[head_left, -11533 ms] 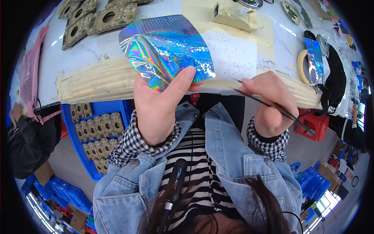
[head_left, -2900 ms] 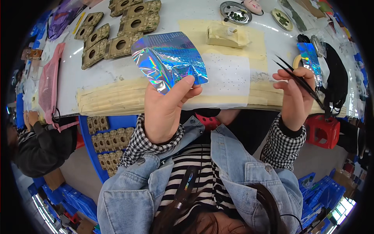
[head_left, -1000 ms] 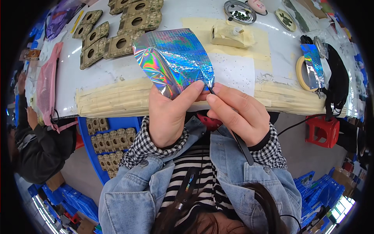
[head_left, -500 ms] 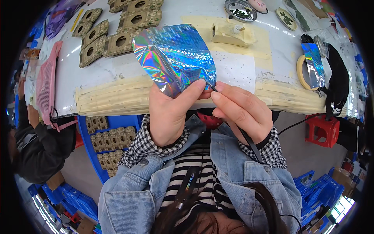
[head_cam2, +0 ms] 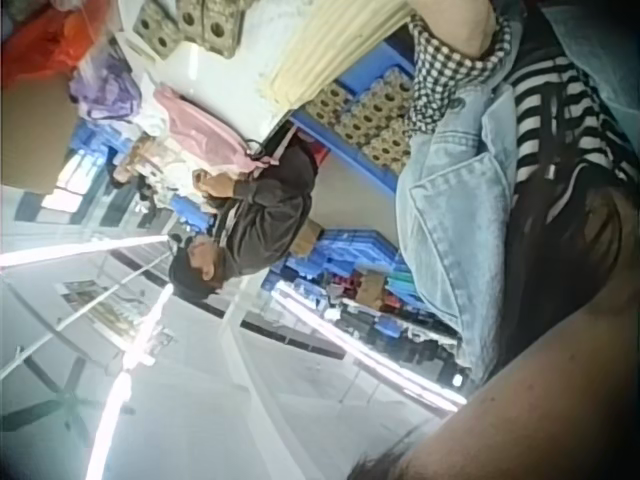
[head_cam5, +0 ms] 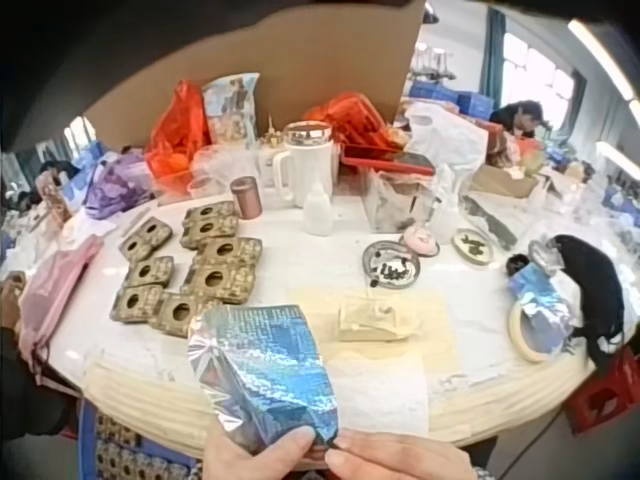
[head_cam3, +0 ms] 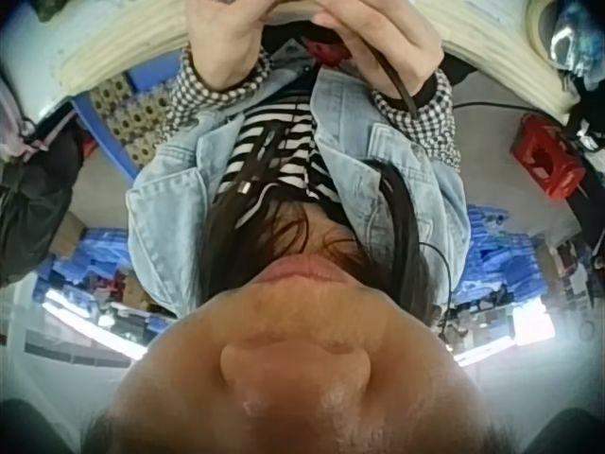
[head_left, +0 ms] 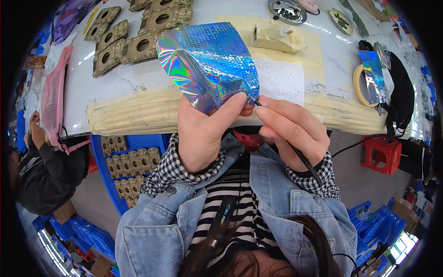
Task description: Peel small components from a holographic sheet using tweezers.
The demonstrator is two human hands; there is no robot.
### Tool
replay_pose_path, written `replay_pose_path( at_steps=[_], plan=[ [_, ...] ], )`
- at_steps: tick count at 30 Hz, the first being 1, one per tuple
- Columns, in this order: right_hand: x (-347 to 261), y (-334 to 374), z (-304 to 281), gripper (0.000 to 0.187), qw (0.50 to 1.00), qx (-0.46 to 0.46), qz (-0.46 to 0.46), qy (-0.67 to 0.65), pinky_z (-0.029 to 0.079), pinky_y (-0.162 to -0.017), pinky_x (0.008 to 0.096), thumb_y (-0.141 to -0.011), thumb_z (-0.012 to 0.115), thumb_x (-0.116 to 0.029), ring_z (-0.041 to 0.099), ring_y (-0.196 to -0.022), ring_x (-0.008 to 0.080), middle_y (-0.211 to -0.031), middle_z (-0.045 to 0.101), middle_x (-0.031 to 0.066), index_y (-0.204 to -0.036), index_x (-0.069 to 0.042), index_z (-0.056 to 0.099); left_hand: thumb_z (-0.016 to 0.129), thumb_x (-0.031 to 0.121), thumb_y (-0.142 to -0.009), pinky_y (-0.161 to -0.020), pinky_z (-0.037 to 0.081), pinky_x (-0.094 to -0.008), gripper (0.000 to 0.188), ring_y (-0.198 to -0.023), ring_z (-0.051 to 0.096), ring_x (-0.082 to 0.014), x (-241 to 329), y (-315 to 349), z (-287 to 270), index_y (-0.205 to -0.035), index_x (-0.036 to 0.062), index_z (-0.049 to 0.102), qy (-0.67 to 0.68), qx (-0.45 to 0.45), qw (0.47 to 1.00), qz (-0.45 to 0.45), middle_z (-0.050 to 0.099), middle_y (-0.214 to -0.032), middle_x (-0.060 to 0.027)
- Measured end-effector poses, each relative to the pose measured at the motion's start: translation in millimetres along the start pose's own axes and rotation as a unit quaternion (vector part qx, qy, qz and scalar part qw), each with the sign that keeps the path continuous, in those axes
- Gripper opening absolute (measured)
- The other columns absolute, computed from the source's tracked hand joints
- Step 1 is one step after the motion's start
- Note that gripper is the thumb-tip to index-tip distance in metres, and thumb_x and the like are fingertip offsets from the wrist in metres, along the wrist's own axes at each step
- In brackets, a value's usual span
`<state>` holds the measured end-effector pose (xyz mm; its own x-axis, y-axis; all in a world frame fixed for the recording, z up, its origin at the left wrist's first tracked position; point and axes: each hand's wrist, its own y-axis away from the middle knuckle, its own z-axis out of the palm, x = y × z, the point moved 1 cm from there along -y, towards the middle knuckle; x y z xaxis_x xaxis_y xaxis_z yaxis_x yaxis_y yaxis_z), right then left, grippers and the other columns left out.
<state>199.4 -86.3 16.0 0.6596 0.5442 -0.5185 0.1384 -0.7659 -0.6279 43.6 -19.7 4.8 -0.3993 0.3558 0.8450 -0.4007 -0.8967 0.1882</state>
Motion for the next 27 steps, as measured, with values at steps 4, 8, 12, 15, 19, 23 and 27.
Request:
replay_pose_path(
  at_steps=[4, 8, 12, 15, 19, 23, 27],
  plan=[
    [-1.2, -0.8, -2.3, 0.035, 1.000, -0.010, 0.012, -0.008, 0.057, -0.073, 0.0335, -0.073, 0.076, -0.005, 0.068, -0.087, 0.0278, -0.102, 0.066, 0.0164, -0.106, 0.000, 0.067, 0.061, -0.002, -0.087, -0.073, 0.055, -0.0293, 0.019, -0.081, 0.065, -0.0156, -0.5, -0.3, -0.6, -0.106, -0.0025, 0.058, 0.002, 0.000, 1.000, 0.002, 0.066, -0.094, -0.0091],
    [2.0, 1.6, 2.2, 0.036, 0.998, -0.006, -0.051, 0.047, 0.058, -0.075, 0.0340, -0.072, 0.076, -0.007, 0.068, -0.090, 0.0288, -0.101, 0.066, 0.0160, -0.105, 0.002, 0.067, 0.062, -0.002, -0.087, -0.074, 0.054, -0.0286, 0.019, -0.080, 0.065, -0.0153, -1.2, -0.6, -1.2, -0.105, -0.0026, 0.058, 0.003, -0.002, 1.000, 0.004, 0.066, -0.092, -0.0090],
    [2.4, 2.1, 3.1, 0.036, 0.994, -0.010, -0.078, 0.076, 0.059, -0.077, 0.0348, -0.072, 0.077, -0.008, 0.068, -0.093, 0.0295, -0.099, 0.066, 0.0156, -0.104, 0.003, 0.066, 0.061, -0.003, -0.086, -0.074, 0.054, -0.0282, 0.018, -0.079, 0.065, -0.0151, 0.6, -0.4, -1.1, -0.104, -0.0029, 0.058, -0.002, -0.002, 1.000, 0.002, 0.066, -0.091, -0.0088],
    [2.7, 3.2, 4.3, 0.035, 0.994, -0.006, -0.076, 0.080, 0.059, -0.076, 0.0350, -0.072, 0.077, -0.007, 0.068, -0.093, 0.0298, -0.100, 0.066, 0.0159, -0.104, 0.003, 0.066, 0.061, -0.003, -0.086, -0.073, 0.054, -0.0281, 0.017, -0.079, 0.065, -0.0149, 0.5, -0.3, -0.2, -0.103, -0.0029, 0.058, 0.003, 0.000, 1.000, 0.002, 0.066, -0.091, -0.0088],
    [2.0, 3.2, 3.7, 0.035, 0.993, -0.008, -0.079, 0.084, 0.059, -0.076, 0.0348, -0.072, 0.076, -0.007, 0.068, -0.093, 0.0299, -0.100, 0.066, 0.0159, -0.105, 0.003, 0.066, 0.062, -0.003, -0.086, -0.073, 0.054, -0.0278, 0.017, -0.079, 0.065, -0.0148, 0.3, -0.5, -0.8, -0.103, -0.0029, 0.059, -0.001, 0.002, 1.000, 0.000, 0.066, -0.091, -0.0088],
    [0.9, 4.8, 4.4, 0.035, 0.988, -0.014, -0.099, 0.119, 0.058, -0.076, 0.0341, -0.073, 0.076, -0.007, 0.068, -0.094, 0.0295, -0.101, 0.066, 0.0156, -0.105, 0.003, 0.066, 0.062, -0.003, -0.086, -0.073, 0.054, -0.0273, 0.017, -0.078, 0.065, -0.0143, 0.5, -0.1, 0.3, -0.103, -0.0027, 0.059, 0.014, 0.005, 1.000, -0.006, 0.067, -0.090, -0.0083],
    [4.0, 5.1, 3.9, 0.034, 0.993, -0.008, -0.084, 0.082, 0.058, -0.075, 0.0326, -0.074, 0.076, -0.007, 0.068, -0.093, 0.0289, -0.101, 0.066, 0.0154, -0.105, 0.003, 0.066, 0.062, -0.002, -0.086, -0.072, 0.054, -0.0270, 0.016, -0.078, 0.064, -0.0137, 1.4, -0.2, 0.6, -0.102, -0.0024, 0.059, 0.005, 0.005, 1.000, -0.007, 0.066, -0.090, -0.0078]
  ],
)
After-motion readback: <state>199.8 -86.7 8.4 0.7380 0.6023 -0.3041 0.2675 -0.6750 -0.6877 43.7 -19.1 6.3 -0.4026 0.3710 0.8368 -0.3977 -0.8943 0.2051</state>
